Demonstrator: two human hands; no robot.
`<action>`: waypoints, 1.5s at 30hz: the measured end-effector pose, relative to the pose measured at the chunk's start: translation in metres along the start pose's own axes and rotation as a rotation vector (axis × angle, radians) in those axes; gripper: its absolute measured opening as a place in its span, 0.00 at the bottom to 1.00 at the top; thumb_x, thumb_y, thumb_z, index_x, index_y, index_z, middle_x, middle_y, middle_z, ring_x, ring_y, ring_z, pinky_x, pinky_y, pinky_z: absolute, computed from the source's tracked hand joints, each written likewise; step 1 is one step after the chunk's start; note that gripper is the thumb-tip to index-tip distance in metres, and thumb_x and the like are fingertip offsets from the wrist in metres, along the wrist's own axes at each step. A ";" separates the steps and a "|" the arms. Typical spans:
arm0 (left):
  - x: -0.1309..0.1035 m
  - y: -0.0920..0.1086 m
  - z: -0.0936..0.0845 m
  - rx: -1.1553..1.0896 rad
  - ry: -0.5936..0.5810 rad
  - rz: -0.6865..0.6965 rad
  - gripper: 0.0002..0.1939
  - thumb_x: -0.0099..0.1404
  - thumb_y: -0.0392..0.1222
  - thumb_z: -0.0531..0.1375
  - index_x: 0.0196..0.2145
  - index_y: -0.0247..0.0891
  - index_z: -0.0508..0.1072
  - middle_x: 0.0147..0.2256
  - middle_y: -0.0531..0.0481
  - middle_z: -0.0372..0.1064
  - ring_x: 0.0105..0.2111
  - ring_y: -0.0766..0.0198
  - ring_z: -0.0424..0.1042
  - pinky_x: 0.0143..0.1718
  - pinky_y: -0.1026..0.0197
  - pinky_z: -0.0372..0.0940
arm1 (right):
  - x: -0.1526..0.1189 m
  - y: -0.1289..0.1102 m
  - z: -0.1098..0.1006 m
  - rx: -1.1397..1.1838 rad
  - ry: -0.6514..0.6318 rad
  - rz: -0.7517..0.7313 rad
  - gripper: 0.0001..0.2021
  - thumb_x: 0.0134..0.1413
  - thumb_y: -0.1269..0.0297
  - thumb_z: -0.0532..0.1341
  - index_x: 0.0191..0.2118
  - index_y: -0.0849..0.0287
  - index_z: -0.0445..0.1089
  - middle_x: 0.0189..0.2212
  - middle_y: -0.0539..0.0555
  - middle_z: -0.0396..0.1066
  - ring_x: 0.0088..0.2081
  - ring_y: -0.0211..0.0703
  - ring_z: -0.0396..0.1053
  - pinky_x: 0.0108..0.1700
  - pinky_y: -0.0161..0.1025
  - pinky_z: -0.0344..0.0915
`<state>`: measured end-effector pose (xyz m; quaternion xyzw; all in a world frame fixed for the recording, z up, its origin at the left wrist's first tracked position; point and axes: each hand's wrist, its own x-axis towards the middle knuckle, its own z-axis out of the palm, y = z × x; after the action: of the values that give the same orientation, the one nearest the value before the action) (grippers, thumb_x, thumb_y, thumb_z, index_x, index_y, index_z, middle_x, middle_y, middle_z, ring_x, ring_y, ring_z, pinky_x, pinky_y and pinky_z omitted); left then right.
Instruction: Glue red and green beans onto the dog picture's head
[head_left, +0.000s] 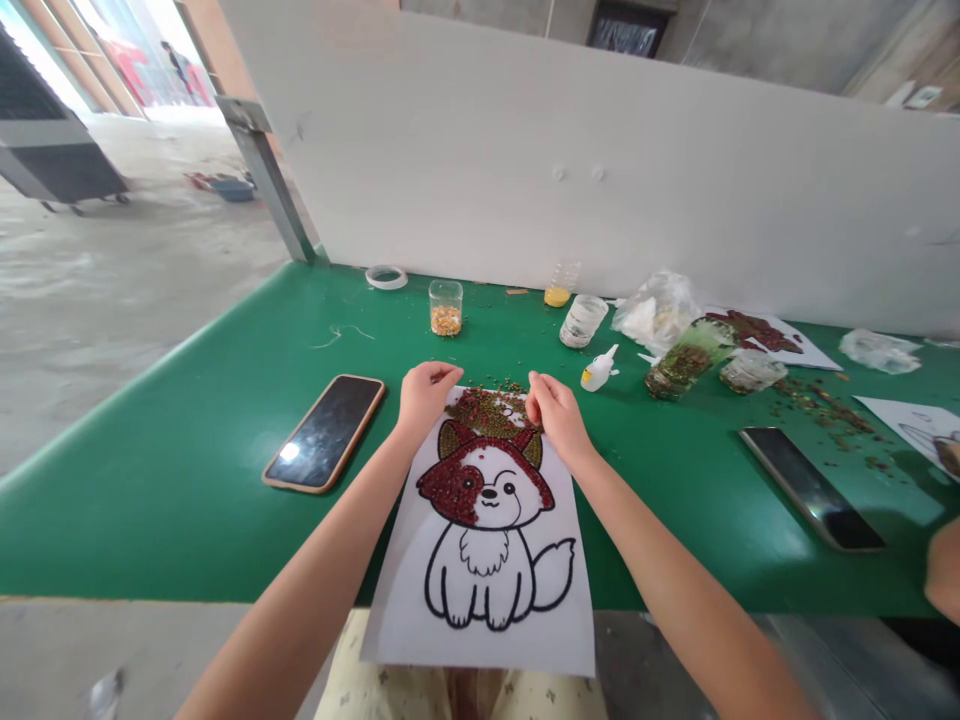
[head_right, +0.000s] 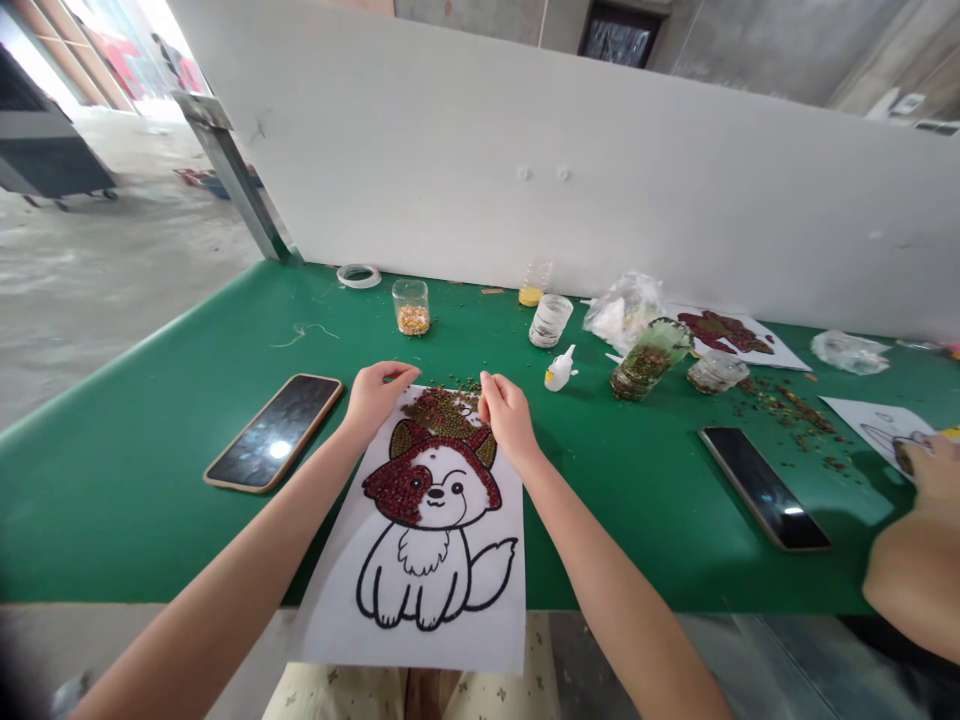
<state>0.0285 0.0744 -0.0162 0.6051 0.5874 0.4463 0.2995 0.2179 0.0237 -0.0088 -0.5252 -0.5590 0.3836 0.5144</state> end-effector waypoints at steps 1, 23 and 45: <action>0.000 -0.001 0.000 0.006 0.002 -0.001 0.13 0.54 0.49 0.58 0.27 0.36 0.76 0.29 0.48 0.74 0.31 0.61 0.69 0.35 0.60 0.60 | 0.000 0.000 0.000 0.011 -0.006 0.005 0.23 0.59 0.50 0.51 0.17 0.56 0.55 0.12 0.45 0.56 0.17 0.33 0.53 0.23 0.34 0.53; 0.000 -0.003 0.001 0.195 -0.034 0.128 0.08 0.55 0.43 0.60 0.24 0.38 0.77 0.28 0.48 0.73 0.32 0.59 0.68 0.39 0.57 0.61 | 0.000 -0.003 0.001 0.204 -0.021 0.059 0.11 0.46 0.55 0.64 0.29 0.58 0.70 0.24 0.51 0.73 0.28 0.40 0.70 0.33 0.37 0.64; -0.020 0.023 0.007 -0.126 -0.330 0.288 0.07 0.57 0.40 0.59 0.33 0.39 0.77 0.34 0.48 0.72 0.35 0.62 0.70 0.37 0.60 0.65 | -0.001 -0.002 0.002 0.169 -0.067 0.084 0.16 0.51 0.49 0.59 0.30 0.58 0.70 0.21 0.50 0.71 0.24 0.37 0.67 0.29 0.35 0.63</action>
<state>0.0468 0.0529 -0.0025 0.7277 0.4089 0.4153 0.3617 0.2160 0.0223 -0.0077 -0.4897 -0.5189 0.4680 0.5214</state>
